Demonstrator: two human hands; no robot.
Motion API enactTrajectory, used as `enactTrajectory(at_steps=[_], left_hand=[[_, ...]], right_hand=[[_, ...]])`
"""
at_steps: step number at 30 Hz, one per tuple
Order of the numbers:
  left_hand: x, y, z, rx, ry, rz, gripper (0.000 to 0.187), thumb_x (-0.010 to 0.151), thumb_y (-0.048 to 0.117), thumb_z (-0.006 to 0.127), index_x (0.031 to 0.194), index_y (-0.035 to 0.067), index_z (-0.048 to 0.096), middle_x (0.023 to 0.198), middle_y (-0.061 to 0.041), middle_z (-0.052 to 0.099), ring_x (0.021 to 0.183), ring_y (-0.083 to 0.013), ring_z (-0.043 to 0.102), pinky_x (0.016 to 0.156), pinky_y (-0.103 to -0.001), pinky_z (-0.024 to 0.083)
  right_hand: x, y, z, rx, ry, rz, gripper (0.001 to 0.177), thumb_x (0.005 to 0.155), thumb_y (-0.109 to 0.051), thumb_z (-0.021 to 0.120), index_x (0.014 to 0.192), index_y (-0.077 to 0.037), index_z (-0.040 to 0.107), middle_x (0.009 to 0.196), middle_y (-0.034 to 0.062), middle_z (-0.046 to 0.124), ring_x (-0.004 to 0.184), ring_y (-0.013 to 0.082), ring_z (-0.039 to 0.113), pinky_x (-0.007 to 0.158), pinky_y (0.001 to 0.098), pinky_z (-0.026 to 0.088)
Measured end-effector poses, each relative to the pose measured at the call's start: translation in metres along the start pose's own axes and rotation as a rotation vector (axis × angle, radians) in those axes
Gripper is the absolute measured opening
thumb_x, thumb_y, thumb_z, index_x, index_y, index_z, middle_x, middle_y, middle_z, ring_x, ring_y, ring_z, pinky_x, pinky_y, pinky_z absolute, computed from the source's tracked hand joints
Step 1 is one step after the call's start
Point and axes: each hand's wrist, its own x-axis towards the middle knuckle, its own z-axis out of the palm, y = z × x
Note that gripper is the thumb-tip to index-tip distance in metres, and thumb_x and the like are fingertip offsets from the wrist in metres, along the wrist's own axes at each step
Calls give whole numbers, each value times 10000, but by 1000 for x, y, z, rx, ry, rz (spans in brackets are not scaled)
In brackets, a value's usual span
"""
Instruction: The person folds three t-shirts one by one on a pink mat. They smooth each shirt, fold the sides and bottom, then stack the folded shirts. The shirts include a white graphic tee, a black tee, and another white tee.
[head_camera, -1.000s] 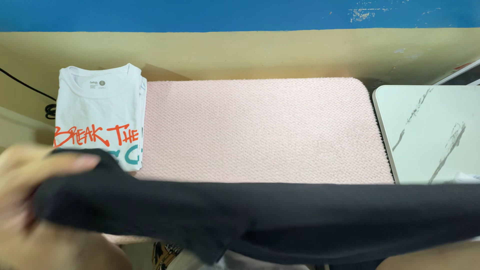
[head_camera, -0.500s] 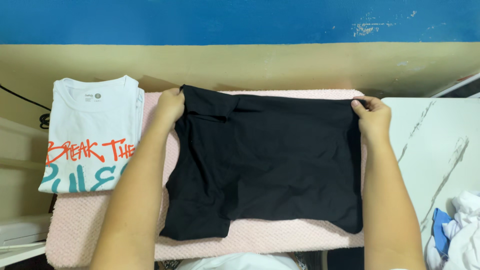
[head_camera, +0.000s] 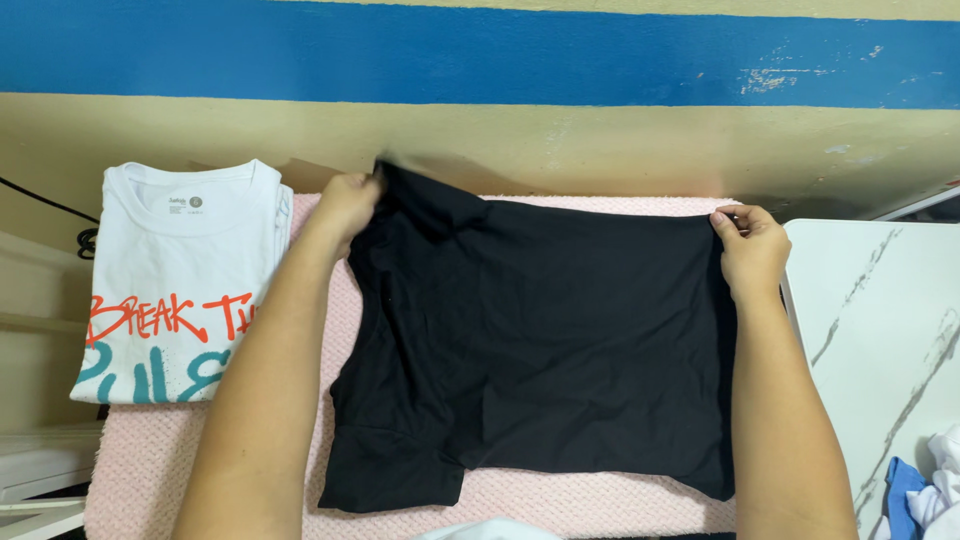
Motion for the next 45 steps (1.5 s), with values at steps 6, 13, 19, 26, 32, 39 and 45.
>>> enactTrajectory(at_steps=[6, 13, 19, 26, 32, 39, 45], left_hand=[[-26, -2, -6, 237, 320, 324, 396, 975, 404, 677, 1159, 54, 695, 949, -115, 624, 836, -256, 613, 723, -386, 501], [-175, -23, -30, 654, 153, 262, 508, 910, 432, 690, 1221, 33, 652, 999, -175, 684, 898, -332, 672, 794, -436, 534], [-275, -17, -31, 791, 88, -187, 566, 850, 546, 735, 851, -18, 680, 726, -185, 662, 687, -327, 644, 680, -413, 537], [-313, -48, -31, 511, 53, -157, 523, 771, 448, 816, 957, -28, 702, 783, -159, 728, 739, -241, 684, 686, -357, 551], [-311, -76, -42, -101, 161, 243, 331, 1027, 152, 599, 1305, -19, 546, 1313, -153, 669, 1243, -180, 607, 1079, -271, 442], [-328, -68, -49, 175, 88, 193, 520, 922, 193, 714, 1379, 29, 525, 1250, -182, 661, 1160, -213, 621, 967, -301, 486], [-344, -50, -45, 768, -5, -333, 823, 836, 373, 804, 1550, 173, 447, 798, -183, 700, 710, -284, 695, 700, -388, 577]], right_hand=[[-21, -3, -23, -10, -64, 15, 494, 921, -237, 815, 1356, -71, 650, 1086, 127, 703, 900, 171, 681, 652, 322, 541], [-105, 18, -99, -39, -339, 269, 767, 833, -257, 820, 1513, -47, 535, 978, 70, 647, 878, 159, 629, 667, 325, 520], [-203, 45, -147, 189, -370, 384, 687, 877, -78, 739, 1520, 14, 515, 764, -9, 600, 714, 62, 522, 674, 210, 418], [-250, 58, -173, 166, -631, 220, 926, 791, 36, 869, 1632, -48, 491, 772, 77, 656, 659, 148, 611, 569, 290, 473], [-254, 30, -184, -88, -546, 231, 664, 718, 13, 805, 1356, -111, 670, 829, 83, 642, 773, 143, 626, 716, 282, 519], [-254, 16, -202, -394, -604, 46, 301, 730, -135, 869, 1030, -138, 848, 916, 42, 674, 881, 200, 619, 773, 315, 544], [-254, 14, -193, -393, -728, 188, 310, 693, -227, 916, 984, -142, 853, 947, 44, 679, 861, 174, 658, 779, 314, 569]])
